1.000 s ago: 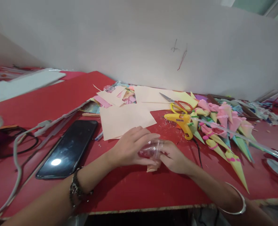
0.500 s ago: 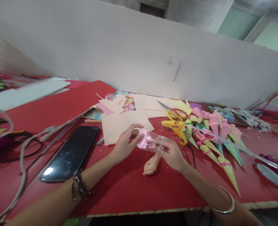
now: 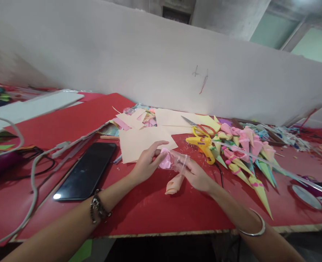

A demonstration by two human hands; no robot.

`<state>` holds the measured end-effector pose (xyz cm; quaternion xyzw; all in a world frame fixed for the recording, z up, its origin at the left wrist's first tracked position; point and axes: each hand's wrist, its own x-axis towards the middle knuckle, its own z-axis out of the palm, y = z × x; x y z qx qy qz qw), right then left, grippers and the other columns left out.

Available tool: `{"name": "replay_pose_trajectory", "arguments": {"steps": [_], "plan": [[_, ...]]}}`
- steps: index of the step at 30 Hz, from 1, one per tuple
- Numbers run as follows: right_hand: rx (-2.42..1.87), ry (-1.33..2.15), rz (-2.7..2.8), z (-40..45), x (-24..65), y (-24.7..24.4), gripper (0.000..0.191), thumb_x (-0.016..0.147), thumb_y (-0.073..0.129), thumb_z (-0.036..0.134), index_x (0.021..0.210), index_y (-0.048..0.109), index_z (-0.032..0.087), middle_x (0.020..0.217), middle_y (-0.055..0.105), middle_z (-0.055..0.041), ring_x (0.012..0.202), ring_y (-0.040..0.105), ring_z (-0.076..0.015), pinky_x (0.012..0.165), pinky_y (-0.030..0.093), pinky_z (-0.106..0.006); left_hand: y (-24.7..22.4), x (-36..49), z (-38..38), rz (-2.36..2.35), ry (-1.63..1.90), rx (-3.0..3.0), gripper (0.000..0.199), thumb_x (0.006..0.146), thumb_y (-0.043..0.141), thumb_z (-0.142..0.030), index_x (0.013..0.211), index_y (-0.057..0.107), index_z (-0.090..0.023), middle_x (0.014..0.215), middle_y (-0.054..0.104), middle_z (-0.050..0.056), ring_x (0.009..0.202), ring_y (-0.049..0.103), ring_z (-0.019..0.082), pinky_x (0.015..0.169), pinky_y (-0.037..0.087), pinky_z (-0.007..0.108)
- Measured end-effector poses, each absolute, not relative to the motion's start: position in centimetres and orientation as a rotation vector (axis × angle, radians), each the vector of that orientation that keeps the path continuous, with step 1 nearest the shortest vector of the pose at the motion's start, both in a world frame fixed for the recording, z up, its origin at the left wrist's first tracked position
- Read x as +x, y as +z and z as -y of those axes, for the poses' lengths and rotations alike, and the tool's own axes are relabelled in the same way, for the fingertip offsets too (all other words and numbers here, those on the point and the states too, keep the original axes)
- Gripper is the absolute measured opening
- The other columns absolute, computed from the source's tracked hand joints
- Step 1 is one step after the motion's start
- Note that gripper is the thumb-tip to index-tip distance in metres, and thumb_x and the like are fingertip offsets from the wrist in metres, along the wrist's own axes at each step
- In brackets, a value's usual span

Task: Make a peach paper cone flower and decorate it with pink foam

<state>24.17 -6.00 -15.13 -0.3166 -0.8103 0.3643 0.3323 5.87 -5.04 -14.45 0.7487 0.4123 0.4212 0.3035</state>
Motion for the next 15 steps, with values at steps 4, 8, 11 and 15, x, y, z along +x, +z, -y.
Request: {"name": "replay_pose_trajectory", "arguments": {"steps": [4,8,11,15], "plan": [[-0.812,0.946,2.097,5.80,24.13,-15.66,0.042,0.086,0.036,0.020,0.128,0.038,0.023,0.132,0.042,-0.0035,0.122,0.035,-0.0155,0.104,0.025,-0.036,-14.50,5.86,5.04,-1.105,1.114,1.991,0.029,0.086,0.037,-0.028,0.112,0.043,-0.016,0.048,0.026,-0.010,0.044,0.028,0.007,0.044,0.024,0.017],[-0.790,0.986,2.089,5.67,23.98,-15.98,0.042,0.087,0.037,0.025,0.128,0.038,0.020,0.132,0.042,-0.0054,0.123,0.036,-0.0171,0.104,0.025,-0.036,-14.72,5.78,5.00,-1.165,1.127,1.967,0.031,0.086,0.033,-0.028,0.111,0.046,-0.015,0.051,0.032,-0.008,0.046,0.032,0.008,0.045,0.027,0.018],[-0.776,0.995,2.078,5.71,23.82,-15.97,0.042,0.087,0.037,0.027,0.128,0.037,0.021,0.132,0.042,-0.0052,0.122,0.036,-0.0174,0.103,0.025,-0.037,-14.83,5.66,4.92,-1.186,1.123,1.980,0.033,0.086,0.031,-0.028,0.112,0.046,-0.014,0.054,0.036,-0.006,0.049,0.035,0.009,0.048,0.030,0.019],[-0.785,0.952,2.087,6.00,23.43,-15.75,0.041,0.087,0.037,0.026,0.127,0.039,0.020,0.130,0.044,-0.0059,0.121,0.038,-0.0166,0.103,0.026,-0.036,-14.74,5.46,4.93,-1.183,1.110,2.005,0.037,0.087,0.030,-0.029,0.117,0.045,-0.013,0.062,0.047,-0.003,0.053,0.038,0.010,0.053,0.033,0.020]]}}
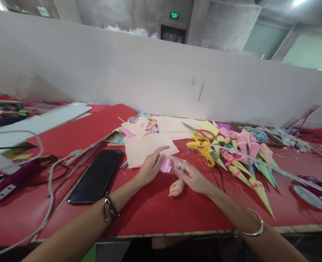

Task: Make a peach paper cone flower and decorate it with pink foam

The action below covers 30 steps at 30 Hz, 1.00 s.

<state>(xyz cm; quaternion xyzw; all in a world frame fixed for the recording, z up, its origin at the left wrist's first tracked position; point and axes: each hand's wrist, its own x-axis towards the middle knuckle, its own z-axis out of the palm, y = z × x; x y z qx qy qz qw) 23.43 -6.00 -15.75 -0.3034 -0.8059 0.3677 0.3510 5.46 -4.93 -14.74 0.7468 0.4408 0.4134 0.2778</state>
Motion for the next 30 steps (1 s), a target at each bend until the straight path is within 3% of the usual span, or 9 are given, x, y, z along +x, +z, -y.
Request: {"name": "replay_pose_trajectory", "arguments": {"steps": [10,12,15,17,20,26,30], "plan": [[-0.862,0.848,2.054,6.5,23.1,-15.9,0.030,0.086,0.040,0.023,0.115,0.049,0.020,0.115,0.055,-0.0080,0.107,0.050,-0.0171,0.092,0.039,-0.034,-14.7,5.5,5.6,-1.131,1.042,1.920,0.040,0.087,0.031,-0.031,0.122,0.041,-0.014,0.060,0.047,-0.004,0.052,0.038,0.010,0.051,0.033,0.019],[-0.885,0.810,2.043,6.6,23.0,-15.9,0.026,0.086,0.039,0.023,0.108,0.053,0.020,0.106,0.058,-0.0078,0.100,0.053,-0.0171,0.087,0.042,-0.033,-14.7,5.6,5.7,-1.072,0.992,1.917,0.034,0.087,0.033,-0.032,0.113,0.048,-0.015,0.066,0.052,-0.002,0.057,0.043,0.010,0.054,0.035,0.020],[-0.905,0.763,2.050,6.7,22.9,-15.9,0.023,0.086,0.039,0.023,0.099,0.056,0.020,0.098,0.060,-0.0069,0.096,0.054,-0.0174,0.086,0.042,-0.033,-14.8,5.9,5.8,-1.024,0.897,1.914,0.031,0.088,0.030,-0.033,0.081,0.054,-0.014,0.067,0.052,0.000,0.061,0.045,0.010,0.056,0.036,0.020],[-0.923,0.752,2.056,6.8,22.9,-15.9,0.023,0.086,0.039,0.022,0.101,0.056,0.020,0.100,0.060,-0.0069,0.099,0.053,-0.0175,0.088,0.041,-0.033,-14.8,5.9,5.8,-1.073,0.873,1.895,0.033,0.089,0.028,-0.034,0.068,0.047,-0.016,0.058,0.046,-0.003,0.053,0.043,0.009,0.050,0.034,0.019],[-0.928,0.799,2.080,7.0,22.9,-15.7,0.028,0.086,0.038,0.022,0.111,0.052,0.021,0.109,0.058,-0.0071,0.104,0.051,-0.0170,0.090,0.040,-0.033,-14.9,5.7,5.6,-1.162,0.893,1.921,0.030,0.087,0.029,-0.035,0.066,0.041,-0.018,0.051,0.039,-0.006,0.046,0.039,0.009,0.046,0.029,0.019],[-0.874,0.973,2.136,7.5,22.8,-15.2,0.034,0.088,0.036,0.029,0.120,0.047,0.024,0.124,0.050,-0.0065,0.115,0.044,-0.0170,0.096,0.035,-0.034,-14.1,5.1,5.5,-1.199,0.839,2.121,0.026,0.086,0.031,-0.034,0.067,0.041,-0.018,0.052,0.043,-0.005,0.046,0.040,0.009,0.047,0.029,0.019],[-0.887,1.083,2.124,7.4,22.8,-15.0,0.034,0.089,0.034,0.031,0.117,0.050,0.023,0.123,0.051,-0.0070,0.115,0.043,-0.0177,0.098,0.032,-0.036,-13.7,5.2,5.7,-1.181,0.842,2.129,0.025,0.085,0.031,-0.031,0.066,0.042,-0.018,0.052,0.044,-0.005,0.045,0.041,0.008,0.047,0.030,0.018]]}}
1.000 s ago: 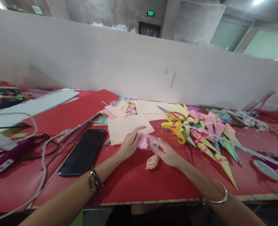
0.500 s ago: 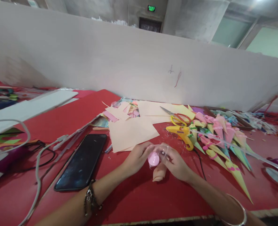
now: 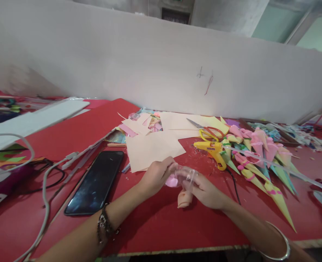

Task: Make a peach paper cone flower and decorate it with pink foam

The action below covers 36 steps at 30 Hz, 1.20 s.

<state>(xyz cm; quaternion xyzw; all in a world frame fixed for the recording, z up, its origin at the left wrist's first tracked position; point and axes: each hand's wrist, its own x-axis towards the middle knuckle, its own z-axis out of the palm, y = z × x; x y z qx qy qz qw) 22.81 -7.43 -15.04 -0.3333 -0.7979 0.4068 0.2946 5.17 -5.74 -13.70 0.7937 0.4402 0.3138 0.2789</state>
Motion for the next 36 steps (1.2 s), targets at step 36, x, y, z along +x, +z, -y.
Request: {"name": "replay_pose_trajectory", "arguments": {"steps": [36], "plan": [[-0.832,1.099,2.010,7.4,23.1,-14.4,0.027,0.083,0.048,0.031,0.108,0.057,0.027,0.107,0.058,-0.0033,0.103,0.051,-0.0172,0.089,0.040,-0.033,-14.2,5.8,6.1,-1.204,0.818,2.144,0.045,0.087,0.025,-0.043,0.056,0.043,-0.016,0.050,0.044,-0.002,0.045,0.037,0.009,0.047,0.028,0.021]]}}
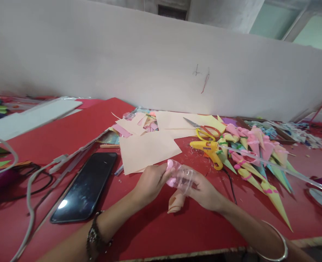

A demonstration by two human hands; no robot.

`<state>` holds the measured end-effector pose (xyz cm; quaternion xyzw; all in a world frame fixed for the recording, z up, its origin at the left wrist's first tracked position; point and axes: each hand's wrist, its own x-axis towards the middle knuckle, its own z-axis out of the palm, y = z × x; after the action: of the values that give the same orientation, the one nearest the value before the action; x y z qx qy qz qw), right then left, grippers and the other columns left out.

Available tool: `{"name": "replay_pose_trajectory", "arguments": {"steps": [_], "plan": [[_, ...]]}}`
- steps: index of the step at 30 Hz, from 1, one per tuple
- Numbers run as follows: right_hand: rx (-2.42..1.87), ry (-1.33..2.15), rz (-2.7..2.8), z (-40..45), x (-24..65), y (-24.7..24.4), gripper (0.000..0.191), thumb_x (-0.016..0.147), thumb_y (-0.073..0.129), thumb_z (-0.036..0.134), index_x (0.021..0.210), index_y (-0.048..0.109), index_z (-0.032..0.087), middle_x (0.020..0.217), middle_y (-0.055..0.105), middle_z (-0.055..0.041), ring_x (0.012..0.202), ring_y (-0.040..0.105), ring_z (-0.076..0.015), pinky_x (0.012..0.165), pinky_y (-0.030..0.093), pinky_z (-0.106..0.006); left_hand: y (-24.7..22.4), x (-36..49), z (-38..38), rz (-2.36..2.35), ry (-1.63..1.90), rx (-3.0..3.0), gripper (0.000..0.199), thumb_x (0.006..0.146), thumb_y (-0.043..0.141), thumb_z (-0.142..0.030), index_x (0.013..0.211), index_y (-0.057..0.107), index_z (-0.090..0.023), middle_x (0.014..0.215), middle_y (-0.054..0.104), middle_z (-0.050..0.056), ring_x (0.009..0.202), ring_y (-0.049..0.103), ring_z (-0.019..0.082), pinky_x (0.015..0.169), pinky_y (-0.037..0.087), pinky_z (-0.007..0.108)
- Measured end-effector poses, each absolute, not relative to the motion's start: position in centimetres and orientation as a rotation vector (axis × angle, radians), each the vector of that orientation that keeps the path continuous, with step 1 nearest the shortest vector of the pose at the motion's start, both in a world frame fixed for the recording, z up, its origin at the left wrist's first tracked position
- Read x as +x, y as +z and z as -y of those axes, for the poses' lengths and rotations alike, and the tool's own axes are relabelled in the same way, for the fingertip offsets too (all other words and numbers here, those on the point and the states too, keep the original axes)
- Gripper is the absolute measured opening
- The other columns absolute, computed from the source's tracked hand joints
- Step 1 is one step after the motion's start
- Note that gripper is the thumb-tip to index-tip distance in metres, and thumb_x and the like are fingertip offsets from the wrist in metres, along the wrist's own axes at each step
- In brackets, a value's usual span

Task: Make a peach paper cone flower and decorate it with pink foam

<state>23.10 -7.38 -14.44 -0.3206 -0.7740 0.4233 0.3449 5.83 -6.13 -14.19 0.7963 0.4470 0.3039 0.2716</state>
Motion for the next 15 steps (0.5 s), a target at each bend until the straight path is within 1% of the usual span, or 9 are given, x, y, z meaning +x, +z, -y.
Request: {"name": "replay_pose_trajectory", "arguments": {"steps": [3,9,11,15], "plan": [[-0.819,1.158,1.985,7.49,23.03,-14.22,0.025,0.083,0.049,0.030,0.106,0.058,0.027,0.105,0.058,-0.0027,0.101,0.052,-0.0173,0.089,0.040,-0.033,-14.26,5.78,6.22,-1.251,0.857,2.191,0.048,0.086,0.023,-0.046,0.055,0.043,-0.016,0.049,0.043,-0.002,0.044,0.036,0.009,0.046,0.027,0.021],[-0.789,1.295,1.918,7.55,22.90,-14.05,0.021,0.082,0.050,0.027,0.101,0.059,0.025,0.103,0.059,-0.0022,0.100,0.052,-0.0152,0.089,0.040,-0.032,-14.15,5.68,6.28,-1.235,0.878,2.276,0.050,0.086,0.023,-0.046,0.050,0.040,-0.016,0.046,0.036,-0.003,0.043,0.031,0.008,0.044,0.024,0.020],[-0.782,1.340,1.894,7.61,22.84,-14.22,0.019,0.081,0.051,0.027,0.097,0.059,0.023,0.100,0.059,-0.0026,0.096,0.054,-0.0149,0.086,0.042,-0.031,-14.24,5.66,6.21,-1.222,0.878,2.297,0.050,0.086,0.024,-0.045,0.049,0.040,-0.016,0.046,0.036,-0.003,0.042,0.031,0.008,0.044,0.023,0.020],[-0.796,1.412,1.845,7.83,22.79,-14.62,0.014,0.081,0.050,0.030,0.090,0.058,0.021,0.093,0.058,-0.0019,0.086,0.057,-0.0139,0.078,0.045,-0.029,-14.37,5.60,5.93,-1.205,0.847,2.263,0.049,0.086,0.026,-0.044,0.051,0.045,-0.015,0.047,0.042,-0.002,0.044,0.035,0.008,0.045,0.025,0.020]]}}
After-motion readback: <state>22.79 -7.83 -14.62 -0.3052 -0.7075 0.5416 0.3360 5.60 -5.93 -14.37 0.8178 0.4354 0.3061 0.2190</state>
